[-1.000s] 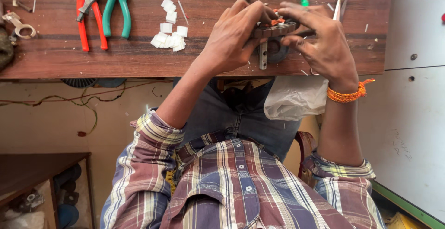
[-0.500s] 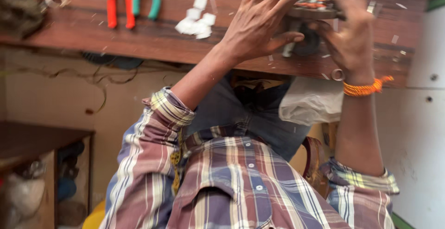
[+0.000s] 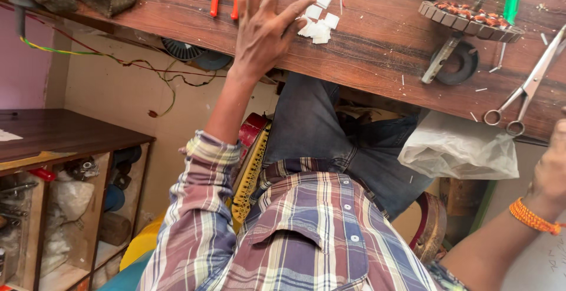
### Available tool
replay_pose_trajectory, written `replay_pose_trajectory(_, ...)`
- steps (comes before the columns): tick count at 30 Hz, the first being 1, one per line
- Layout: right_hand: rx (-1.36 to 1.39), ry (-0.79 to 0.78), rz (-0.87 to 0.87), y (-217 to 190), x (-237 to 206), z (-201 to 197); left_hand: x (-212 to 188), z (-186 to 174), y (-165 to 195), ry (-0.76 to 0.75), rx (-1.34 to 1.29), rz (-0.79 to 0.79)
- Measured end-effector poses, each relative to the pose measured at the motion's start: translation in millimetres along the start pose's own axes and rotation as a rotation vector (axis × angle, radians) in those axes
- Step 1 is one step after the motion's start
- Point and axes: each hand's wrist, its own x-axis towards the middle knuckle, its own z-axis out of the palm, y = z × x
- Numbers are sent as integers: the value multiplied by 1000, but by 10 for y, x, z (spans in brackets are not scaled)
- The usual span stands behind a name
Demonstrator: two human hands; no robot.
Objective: The person cuts small rectangular pieces of white insulating paper with scissors and folds them, then inserts each piece into the slots of an electric motor stator, pressing them in by hand and using a green-handled screwdriver to help seat them. The person works around the stator slot by slot, adding insulation pieces throughout.
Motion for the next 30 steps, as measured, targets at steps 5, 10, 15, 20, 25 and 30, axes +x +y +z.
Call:
replay_pose_trajectory(5,245,68,307,-50,-191,-144,-14,84,-132,0,30,-3)
replay_pose_trajectory(10,419,103,608,1,-165,-93,-361,-78,-49,36,102,-186)
replay_pose_trajectory(15,167,75,-15,-372,12,-18,-585,-274,178,10,53,-303)
replay_pose_trajectory(20,53,165,-25,-999,170,-8,-308,-180,56,-78,161,-258)
replay_pose_trajectory(25,55,162,23,-1144,93,-129,-387,-37,22,-51,125,-205)
replay_pose_trajectory(30,-56,16,-66,-1162,-22,-68,-807,-107,84,-12,-139,-135)
